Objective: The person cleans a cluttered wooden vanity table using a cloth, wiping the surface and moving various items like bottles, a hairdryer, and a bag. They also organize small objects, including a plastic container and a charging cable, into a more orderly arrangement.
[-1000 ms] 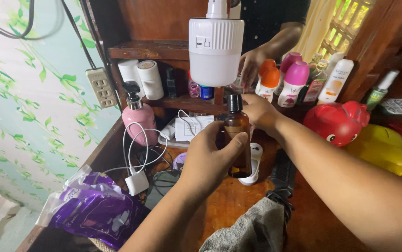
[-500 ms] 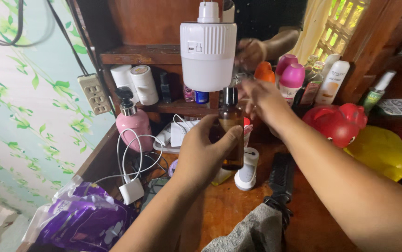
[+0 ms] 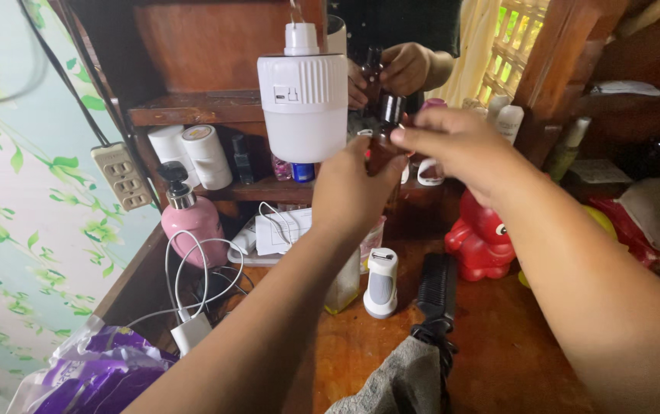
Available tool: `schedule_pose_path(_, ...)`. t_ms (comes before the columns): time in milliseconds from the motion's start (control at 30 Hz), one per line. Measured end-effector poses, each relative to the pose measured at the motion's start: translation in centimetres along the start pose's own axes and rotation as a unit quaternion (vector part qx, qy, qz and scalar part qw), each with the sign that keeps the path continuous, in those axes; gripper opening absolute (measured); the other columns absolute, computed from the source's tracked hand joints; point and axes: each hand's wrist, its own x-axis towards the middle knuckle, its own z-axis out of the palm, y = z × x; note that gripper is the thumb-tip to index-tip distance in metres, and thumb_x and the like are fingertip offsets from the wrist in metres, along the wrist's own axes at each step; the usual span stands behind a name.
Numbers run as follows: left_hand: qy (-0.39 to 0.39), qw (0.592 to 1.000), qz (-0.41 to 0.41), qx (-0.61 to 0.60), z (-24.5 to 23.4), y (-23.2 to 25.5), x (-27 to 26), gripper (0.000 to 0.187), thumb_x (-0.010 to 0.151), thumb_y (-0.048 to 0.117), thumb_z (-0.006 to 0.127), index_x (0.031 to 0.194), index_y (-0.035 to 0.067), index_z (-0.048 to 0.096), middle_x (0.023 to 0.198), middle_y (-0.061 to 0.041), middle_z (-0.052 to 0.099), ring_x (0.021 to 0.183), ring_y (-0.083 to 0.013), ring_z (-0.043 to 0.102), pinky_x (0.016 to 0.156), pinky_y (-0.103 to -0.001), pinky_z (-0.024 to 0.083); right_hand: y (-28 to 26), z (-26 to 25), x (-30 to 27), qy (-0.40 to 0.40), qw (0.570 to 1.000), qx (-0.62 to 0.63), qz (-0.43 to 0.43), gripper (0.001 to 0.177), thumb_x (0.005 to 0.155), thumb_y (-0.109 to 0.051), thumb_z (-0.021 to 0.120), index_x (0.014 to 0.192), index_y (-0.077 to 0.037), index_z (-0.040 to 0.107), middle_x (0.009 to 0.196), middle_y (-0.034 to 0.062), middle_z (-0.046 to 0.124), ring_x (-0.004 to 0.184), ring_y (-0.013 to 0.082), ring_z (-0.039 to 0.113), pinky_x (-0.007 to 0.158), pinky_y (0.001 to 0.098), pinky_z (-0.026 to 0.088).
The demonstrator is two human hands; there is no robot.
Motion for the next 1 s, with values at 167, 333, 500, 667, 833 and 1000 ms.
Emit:
schedule_pose_path(167,-0.112,0.988,-0.107,-0.014,0.3,1.0,-1.5,0.034,0.087,0.031,0.07,0.107,0.004,0.064,0.076,-0.015,0.076,0.07,-0.0294,0.076,0.065,-0.041,0.057,1.0,0.2,-2.2,-0.043,0.994,0.094,0.043,0.028,0.087,-0.023,0.074,0.109,-0.006,0.071,0.097,0.0017,0.072,0.089,0.0123,0.07,0.074,0.0332,0.062)
schedule_pose_path(333,-0.081,0.995,-0.053,-0.025,1.0,-0.3,-2.4,0.035,0.089,0.025,0.072,0.111,0.0,0.063,0.088,-0.02,0.076,0.082,-0.0341,0.075,0.072,-0.043,0.056,0.5,0.1,-1.9,-0.043,0.998,0.046,0.02,0.028,0.086,-0.023,0.075,0.11,-0.009,0.071,0.092,-0.0011,0.071,0.082,0.0102,0.067,0.067,0.0303,0.055)
schedule_pose_path(500,0.012,1.0,-0.009,-0.017,1.0,-0.7,-3.1,0.059,0.087,0.017,0.07,0.137,-0.005,0.05,0.114,-0.026,0.065,0.101,-0.0409,0.067,0.084,-0.045,0.054,0.7,0.4,-0.2,0.016,0.997,0.065,-0.03,0.021,0.083,-0.02,0.078,0.102,-0.011,0.075,0.082,-0.0047,0.073,0.069,0.0059,0.061,0.059,0.0267,0.047)
schedule_pose_path(667,0.034,0.999,0.028,-0.004,-1.1,0.1,-5.6,0.053,0.085,0.015,0.071,0.133,-0.003,0.054,0.12,-0.026,0.062,0.111,-0.0433,0.062,0.093,-0.047,0.05,1.5,2.2,3.5,0.122,0.965,-0.195,-0.129,0.037,0.08,-0.031,0.086,0.095,0.001,0.075,0.079,0.0133,0.069,0.07,0.0236,0.067,0.065,0.0396,0.052)
schedule_pose_path(833,0.028,0.999,0.017,0.005,-2.8,1.1,-6.6,0.042,0.087,0.015,0.069,0.125,0.0,0.061,0.115,-0.024,0.063,0.109,-0.0409,0.062,0.094,-0.046,0.05,1.8,3.6,5.9,0.137,0.927,-0.293,-0.189,0.042,0.074,-0.033,0.086,0.102,-0.003,0.077,0.087,0.0185,0.074,0.084,0.0324,0.074,0.077,0.0419,0.055)
schedule_pose_path(1000,0.004,0.999,-0.052,-0.016,-4.5,2.2,-7.9,0.033,0.086,0.016,0.068,0.117,0.004,0.067,0.11,-0.019,0.065,0.103,-0.0357,0.066,0.09,-0.042,0.052,1.6,4.1,7.1,0.112,0.942,-0.299,-0.1,0.039,0.081,-0.03,0.082,0.105,-0.001,0.075,0.092,0.0189,0.074,0.087,0.0316,0.075,0.079,0.0426,0.056)
